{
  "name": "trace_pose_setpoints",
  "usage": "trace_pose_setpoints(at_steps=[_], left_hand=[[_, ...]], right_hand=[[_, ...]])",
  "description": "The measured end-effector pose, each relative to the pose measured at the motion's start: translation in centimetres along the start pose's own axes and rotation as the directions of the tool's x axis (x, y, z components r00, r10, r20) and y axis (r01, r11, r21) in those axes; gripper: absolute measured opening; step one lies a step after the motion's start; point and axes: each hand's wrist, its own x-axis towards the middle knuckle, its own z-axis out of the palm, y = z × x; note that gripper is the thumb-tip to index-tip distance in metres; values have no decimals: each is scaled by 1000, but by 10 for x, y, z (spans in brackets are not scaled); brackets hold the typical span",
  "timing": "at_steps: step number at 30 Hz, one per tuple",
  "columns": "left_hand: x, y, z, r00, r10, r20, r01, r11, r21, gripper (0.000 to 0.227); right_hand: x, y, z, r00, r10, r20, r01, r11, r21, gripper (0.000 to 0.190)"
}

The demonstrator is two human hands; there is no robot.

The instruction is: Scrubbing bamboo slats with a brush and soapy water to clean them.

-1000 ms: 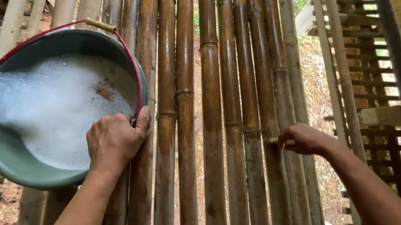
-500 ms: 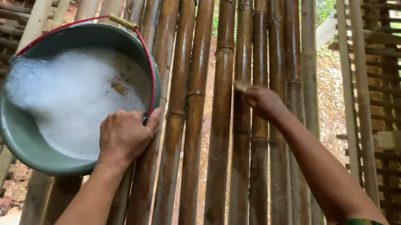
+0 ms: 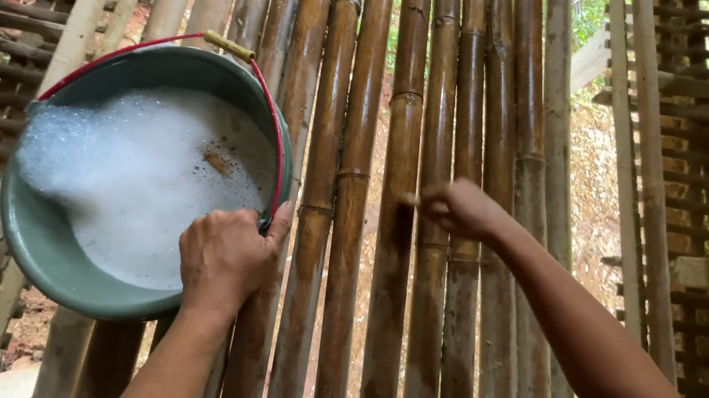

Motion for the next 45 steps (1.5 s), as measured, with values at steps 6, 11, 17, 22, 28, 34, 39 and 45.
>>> trace_pose_setpoints(at_steps=[6, 11, 17, 22, 28, 34, 39, 45], left_hand=[[0, 2, 1, 1000, 3, 5, -3, 1000, -9, 81], [-4, 0, -7, 998, -31, 51, 33, 999, -24, 84], [-4, -8, -6, 985, -96, 145, 101, 995, -24, 96], [-29, -25, 0, 960, -133, 246, 115, 990, 85, 104], [-58, -42, 6, 951, -125, 282, 68, 977, 205, 100], [-85, -47, 2, 919, -170, 354, 108, 976, 190, 91], [-108, -57, 16, 918, -175, 355, 100, 970, 220, 86], [-125, -67, 35, 897, -236, 374, 143, 955, 260, 81]], right_hand=[[87, -15, 25, 940, -130, -316, 132, 991, -14, 9], [110, -45, 91, 931, -217, -294, 155, 963, -220, 18], [24, -118, 125, 925, -364, -112, 319, 901, -294, 27], [-6, -115, 112, 943, -329, -53, 313, 930, -194, 7], [-13, -156, -44, 968, 175, -180, -166, 984, 68, 20], [-46, -278, -118, 510, -442, -738, 466, 863, -194, 14], [-9, -345, -46, 643, -644, -414, 591, 762, -267, 19], [59, -372, 33, 849, -525, 62, 516, 800, -305, 10]])
